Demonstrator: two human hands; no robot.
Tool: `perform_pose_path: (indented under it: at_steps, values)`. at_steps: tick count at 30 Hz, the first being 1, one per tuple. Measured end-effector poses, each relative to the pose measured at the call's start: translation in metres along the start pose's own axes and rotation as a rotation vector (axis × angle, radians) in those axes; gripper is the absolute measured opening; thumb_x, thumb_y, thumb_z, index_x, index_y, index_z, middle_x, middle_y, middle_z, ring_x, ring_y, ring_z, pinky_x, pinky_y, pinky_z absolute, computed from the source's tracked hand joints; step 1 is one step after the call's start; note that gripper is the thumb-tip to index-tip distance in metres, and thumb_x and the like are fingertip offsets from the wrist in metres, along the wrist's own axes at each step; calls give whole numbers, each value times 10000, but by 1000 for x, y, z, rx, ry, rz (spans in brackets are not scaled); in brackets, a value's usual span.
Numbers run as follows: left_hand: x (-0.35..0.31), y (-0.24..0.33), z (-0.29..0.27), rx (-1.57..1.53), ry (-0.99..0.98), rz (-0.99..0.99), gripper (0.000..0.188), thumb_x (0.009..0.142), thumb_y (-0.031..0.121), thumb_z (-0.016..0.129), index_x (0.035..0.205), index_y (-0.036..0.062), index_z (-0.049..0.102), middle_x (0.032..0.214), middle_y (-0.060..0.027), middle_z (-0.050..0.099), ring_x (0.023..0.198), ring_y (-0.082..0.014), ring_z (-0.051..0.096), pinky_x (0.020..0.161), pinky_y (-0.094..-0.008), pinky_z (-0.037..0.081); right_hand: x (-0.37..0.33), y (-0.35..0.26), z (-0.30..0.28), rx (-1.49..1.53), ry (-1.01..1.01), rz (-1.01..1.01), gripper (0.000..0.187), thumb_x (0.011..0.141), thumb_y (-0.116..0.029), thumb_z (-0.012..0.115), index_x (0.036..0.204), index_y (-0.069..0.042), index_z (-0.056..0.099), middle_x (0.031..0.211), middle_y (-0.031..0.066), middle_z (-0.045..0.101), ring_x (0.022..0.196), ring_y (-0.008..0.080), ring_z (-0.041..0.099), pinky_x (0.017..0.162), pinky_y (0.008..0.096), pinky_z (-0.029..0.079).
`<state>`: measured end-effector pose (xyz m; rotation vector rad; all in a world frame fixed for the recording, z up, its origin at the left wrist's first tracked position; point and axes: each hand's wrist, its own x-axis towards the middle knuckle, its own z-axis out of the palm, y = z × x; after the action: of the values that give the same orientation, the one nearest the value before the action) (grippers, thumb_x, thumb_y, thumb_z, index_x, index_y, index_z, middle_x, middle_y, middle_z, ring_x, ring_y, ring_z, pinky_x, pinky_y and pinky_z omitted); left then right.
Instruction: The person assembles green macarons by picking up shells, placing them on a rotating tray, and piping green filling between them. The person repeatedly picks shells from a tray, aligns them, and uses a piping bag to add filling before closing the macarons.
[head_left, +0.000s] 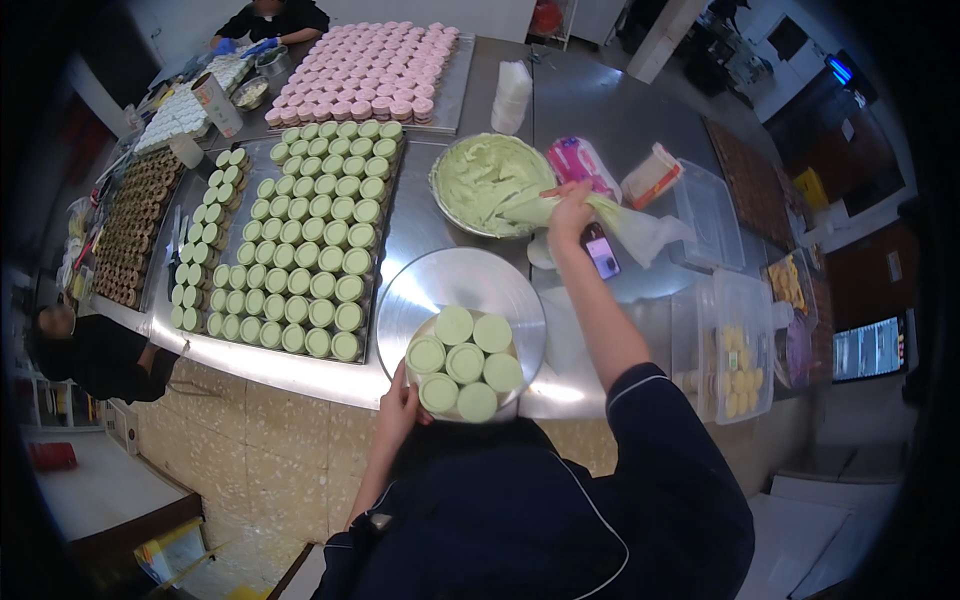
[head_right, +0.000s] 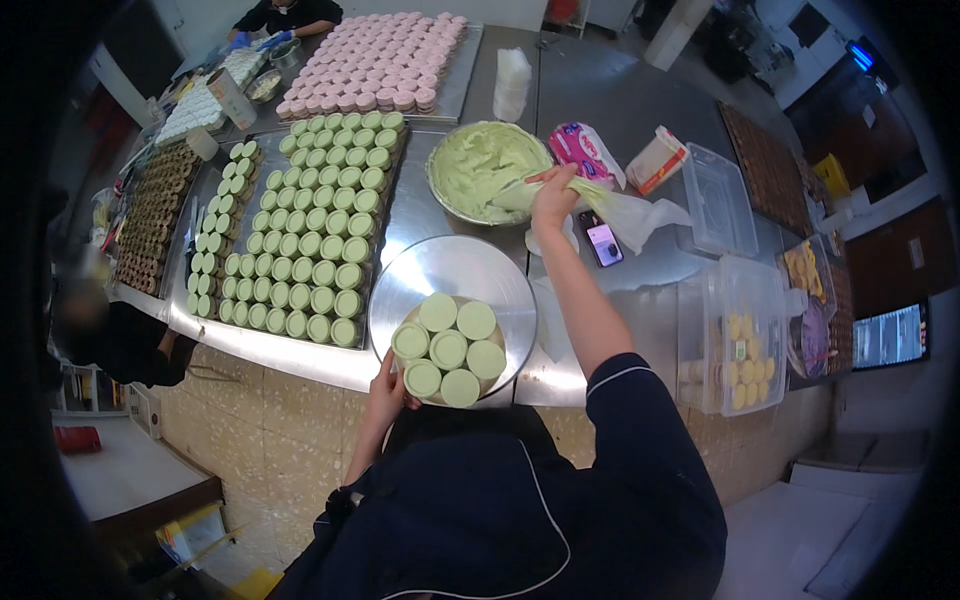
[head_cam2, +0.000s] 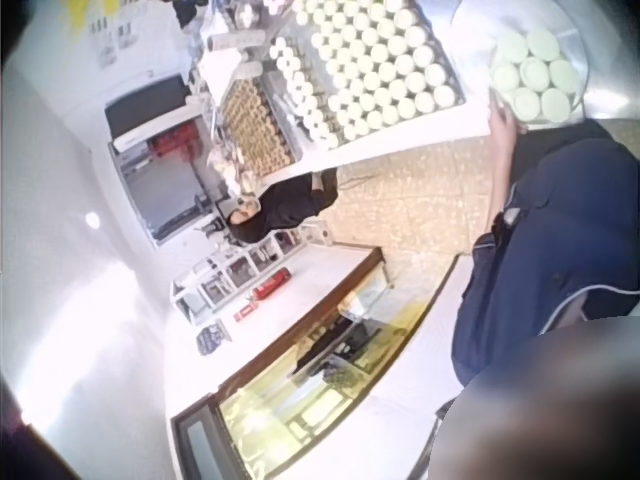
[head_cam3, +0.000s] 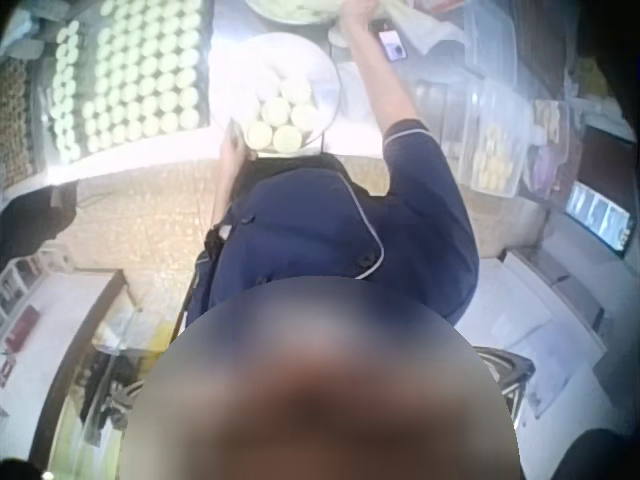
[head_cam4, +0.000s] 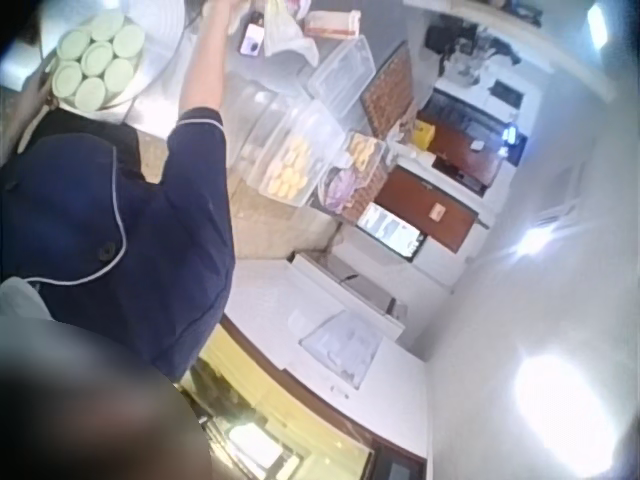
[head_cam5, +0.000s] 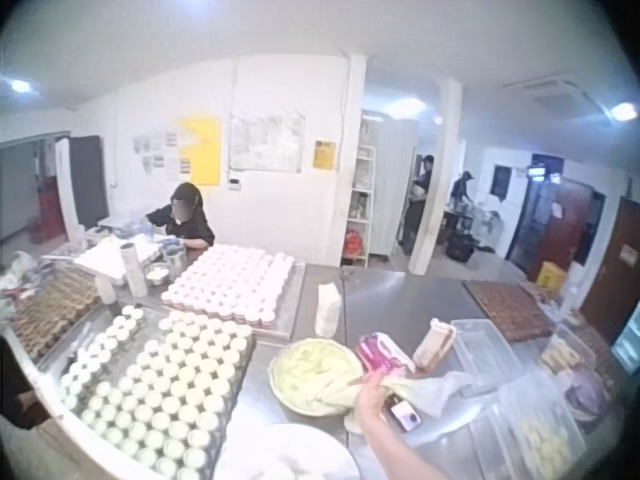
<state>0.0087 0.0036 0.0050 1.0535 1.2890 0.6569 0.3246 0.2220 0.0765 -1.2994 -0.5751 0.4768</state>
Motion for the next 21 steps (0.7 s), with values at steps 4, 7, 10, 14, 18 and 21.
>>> perform_pose_path:
  at_steps: [4,7,10,14,18,21]
  values:
    - [-3,6,1,3,12,4,517,908,59,406,1388,109,219,597,-95,588,453,-136,568,430,-263,482,4,22,32,-61,-112,-20,542,962,-398,235,549,-68,353,479,43,416,432,193,525,539,296,411]
    - [-5,7,2,-7,28,37,513,904,52,406,1384,108,234,591,-92,585,454,-133,568,431,-263,483,1,29,36,-179,-138,-50,537,966,-373,242,544,-58,348,478,38,385,444,191,533,522,299,413]
    - [-5,5,3,-1,43,28,516,899,46,411,1382,109,242,590,-92,585,448,-131,565,422,-263,482,-4,30,35,-151,-148,-54,532,968,-354,258,540,-51,351,482,39,390,441,196,531,521,307,418]
    - [-4,3,4,2,43,44,519,903,44,413,1384,108,229,624,-105,596,445,-142,569,399,-266,483,-14,25,28,-88,-185,-102,508,969,-318,280,542,-52,350,484,37,381,443,183,517,514,307,421]
    - [-3,4,4,-23,51,25,521,893,38,414,1381,116,247,597,-94,587,436,-130,559,398,-259,473,-26,23,21,-70,-266,-86,498,970,-321,267,555,-57,346,498,49,408,477,189,521,563,296,417]
    - [-3,4,4,-42,42,15,522,895,38,410,1383,116,239,596,-95,585,443,-130,562,401,-259,473,-30,22,20,-119,-361,-140,496,971,-330,255,567,-58,346,513,58,437,511,192,532,595,298,424]
